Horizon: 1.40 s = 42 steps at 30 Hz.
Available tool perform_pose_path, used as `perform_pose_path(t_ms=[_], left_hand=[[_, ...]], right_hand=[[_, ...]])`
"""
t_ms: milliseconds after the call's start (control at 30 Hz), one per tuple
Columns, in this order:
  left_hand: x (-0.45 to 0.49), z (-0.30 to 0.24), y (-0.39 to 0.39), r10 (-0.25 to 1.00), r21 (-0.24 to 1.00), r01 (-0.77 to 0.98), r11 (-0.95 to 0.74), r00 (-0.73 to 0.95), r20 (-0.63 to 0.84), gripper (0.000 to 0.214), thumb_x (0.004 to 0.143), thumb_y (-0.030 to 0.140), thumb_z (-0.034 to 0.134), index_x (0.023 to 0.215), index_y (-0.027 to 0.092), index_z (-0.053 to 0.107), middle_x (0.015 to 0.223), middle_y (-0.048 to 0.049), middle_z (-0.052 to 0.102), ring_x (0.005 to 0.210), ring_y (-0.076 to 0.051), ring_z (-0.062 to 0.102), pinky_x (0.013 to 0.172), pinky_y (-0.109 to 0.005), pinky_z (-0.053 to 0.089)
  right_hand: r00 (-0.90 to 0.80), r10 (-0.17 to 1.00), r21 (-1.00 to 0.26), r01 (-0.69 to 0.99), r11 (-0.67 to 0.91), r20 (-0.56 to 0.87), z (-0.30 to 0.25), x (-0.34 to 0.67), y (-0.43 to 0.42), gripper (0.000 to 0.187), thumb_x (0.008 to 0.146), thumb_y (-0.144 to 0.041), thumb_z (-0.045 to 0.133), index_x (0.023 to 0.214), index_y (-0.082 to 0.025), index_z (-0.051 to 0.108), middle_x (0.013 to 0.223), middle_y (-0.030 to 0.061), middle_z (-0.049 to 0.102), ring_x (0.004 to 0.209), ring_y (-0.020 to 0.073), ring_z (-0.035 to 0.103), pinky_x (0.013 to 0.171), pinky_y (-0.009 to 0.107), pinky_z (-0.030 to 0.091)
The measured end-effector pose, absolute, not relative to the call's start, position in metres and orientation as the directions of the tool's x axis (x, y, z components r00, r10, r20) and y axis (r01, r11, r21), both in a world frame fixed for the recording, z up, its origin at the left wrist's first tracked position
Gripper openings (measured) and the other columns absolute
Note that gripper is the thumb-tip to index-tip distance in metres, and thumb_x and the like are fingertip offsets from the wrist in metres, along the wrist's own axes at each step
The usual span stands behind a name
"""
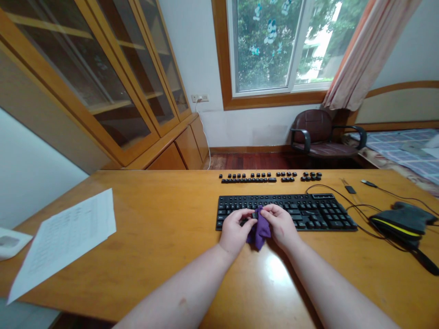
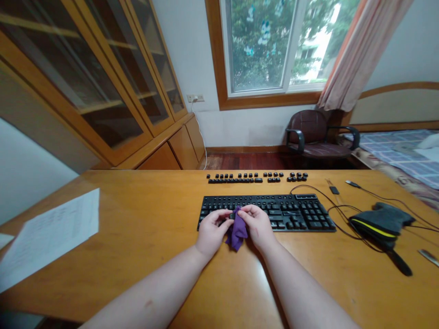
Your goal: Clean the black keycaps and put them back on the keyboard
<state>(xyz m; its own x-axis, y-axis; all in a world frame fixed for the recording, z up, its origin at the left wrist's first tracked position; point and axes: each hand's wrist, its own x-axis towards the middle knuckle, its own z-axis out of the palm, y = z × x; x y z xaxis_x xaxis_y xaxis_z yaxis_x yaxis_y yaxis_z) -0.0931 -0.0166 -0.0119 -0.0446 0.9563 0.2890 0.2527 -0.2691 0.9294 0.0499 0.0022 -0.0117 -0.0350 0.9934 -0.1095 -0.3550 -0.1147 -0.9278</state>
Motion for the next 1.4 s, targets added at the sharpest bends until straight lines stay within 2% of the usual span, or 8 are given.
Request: perform_pose_path(t_ms=[100, 267, 433, 667, 833, 1133, 1300, 1400], left_hand=[[-0.09, -0.01, -0.015, 0.976, 0.976, 0.077, -0.202, -0.069, 0.207, 0.026, 0.068, 0.016, 0.064, 0.094, 0.017, 0.065, 0.087, -0.0054, 0.068, 0.081, -0.015, 0.063, 0.078, -0.029, 0.051], [-0.089, -0.009, -0.016, 0.988, 0.991, -0.044, -0.127, -0.093, 0.122, 0.022, 0.067, 0.015, 0.063, 0.089, 0.014, 0.063, 0.083, -0.0054, 0.068, 0.079, -0.015, 0.064, 0.077, -0.029, 0.051], [-0.094, -0.01, -0.018, 0.99, 0.992, 0.021, -0.124, -0.07, 0.125, 0.016, 0.069, 0.016, 0.062, 0.083, 0.015, 0.067, 0.087, -0.006, 0.069, 0.083, -0.016, 0.064, 0.081, -0.031, 0.05], [-0.094, -0.008, -0.017, 0.994, 0.99, 0.098, -0.101, -0.025, 0.104, 0.015, 0.067, 0.014, 0.063, 0.08, 0.017, 0.068, 0.084, -0.0042, 0.069, 0.081, -0.016, 0.064, 0.079, -0.03, 0.05], [-0.093, -0.01, -0.018, 0.993, 0.989, 0.094, -0.111, -0.033, 0.115, 0.014, 0.07, 0.014, 0.059, 0.082, 0.015, 0.065, 0.084, -0.0039, 0.069, 0.079, -0.015, 0.064, 0.077, -0.028, 0.051], [-0.092, -0.015, -0.016, 0.971, 0.946, 0.219, -0.239, 0.071, 0.229, 0.031, 0.074, 0.01, 0.053, 0.103, 0.019, 0.06, 0.097, -0.0048, 0.067, 0.089, -0.016, 0.062, 0.085, -0.032, 0.049], [-0.094, -0.006, -0.017, 0.932, 0.882, 0.332, -0.334, -0.025, 0.362, 0.019, 0.071, 0.015, 0.061, 0.089, 0.02, 0.066, 0.095, -0.0054, 0.064, 0.093, -0.018, 0.059, 0.088, -0.035, 0.046], [-0.094, -0.007, -0.017, 0.929, 0.908, 0.267, -0.324, -0.09, 0.359, 0.019, 0.071, 0.019, 0.063, 0.089, 0.019, 0.064, 0.091, -0.0049, 0.063, 0.087, -0.016, 0.059, 0.084, -0.032, 0.047]], right_hand=[[-0.052, 0.992, -0.911, -0.393, -0.129, -0.118, -0.014, 0.049, 0.002, 0.031, 0.054, -0.034, 0.078, 0.075, -0.017, 0.064, 0.066, 0.001, 0.065, 0.056, 0.013, 0.055, 0.055, 0.026, 0.043], [-0.099, 0.995, -0.965, -0.256, -0.054, -0.029, -0.01, 0.049, -0.002, 0.029, 0.058, -0.035, 0.076, 0.08, -0.018, 0.07, 0.085, 0.0064, 0.068, 0.077, 0.0197, 0.06, 0.073, 0.034, 0.047], [-0.123, 0.979, -0.982, -0.118, 0.146, 0.16, -0.009, 0.051, -0.002, 0.018, 0.063, -0.034, 0.073, 0.077, -0.022, 0.072, 0.09, 0.0049, 0.065, 0.089, 0.0204, 0.058, 0.084, 0.035, 0.044], [-0.071, 0.977, -0.978, 0.027, 0.205, 0.203, -0.009, 0.054, -0.001, 0.012, 0.068, -0.032, 0.067, 0.066, -0.02, 0.069, 0.075, 0.0039, 0.063, 0.075, 0.0181, 0.058, 0.075, 0.033, 0.046], [-0.128, 0.968, -0.976, -0.016, 0.216, 0.216, -0.009, 0.053, -0.002, 0.012, 0.067, -0.031, 0.069, 0.074, -0.021, 0.07, 0.085, 0.0045, 0.062, 0.084, 0.0188, 0.058, 0.079, 0.033, 0.045], [-0.034, 0.966, -0.965, 0.048, 0.258, 0.256, -0.006, 0.051, -0.003, 0.006, 0.067, -0.028, 0.069, 0.065, -0.022, 0.068, 0.071, 0.0028, 0.06, 0.072, 0.0178, 0.056, 0.069, 0.032, 0.045], [0.123, 0.972, -0.979, -0.015, 0.202, 0.198, -0.003, 0.053, -0.005, 0.014, 0.071, -0.034, 0.065, 0.072, -0.021, 0.067, 0.077, 0.0035, 0.061, 0.078, 0.0184, 0.055, 0.076, 0.033, 0.044], [0.156, 0.963, -0.974, -0.021, 0.224, 0.218, -0.002, 0.053, -0.005, 0.013, 0.072, -0.034, 0.065, 0.073, -0.021, 0.068, 0.08, 0.0039, 0.061, 0.08, 0.0187, 0.055, 0.078, 0.034, 0.043]])
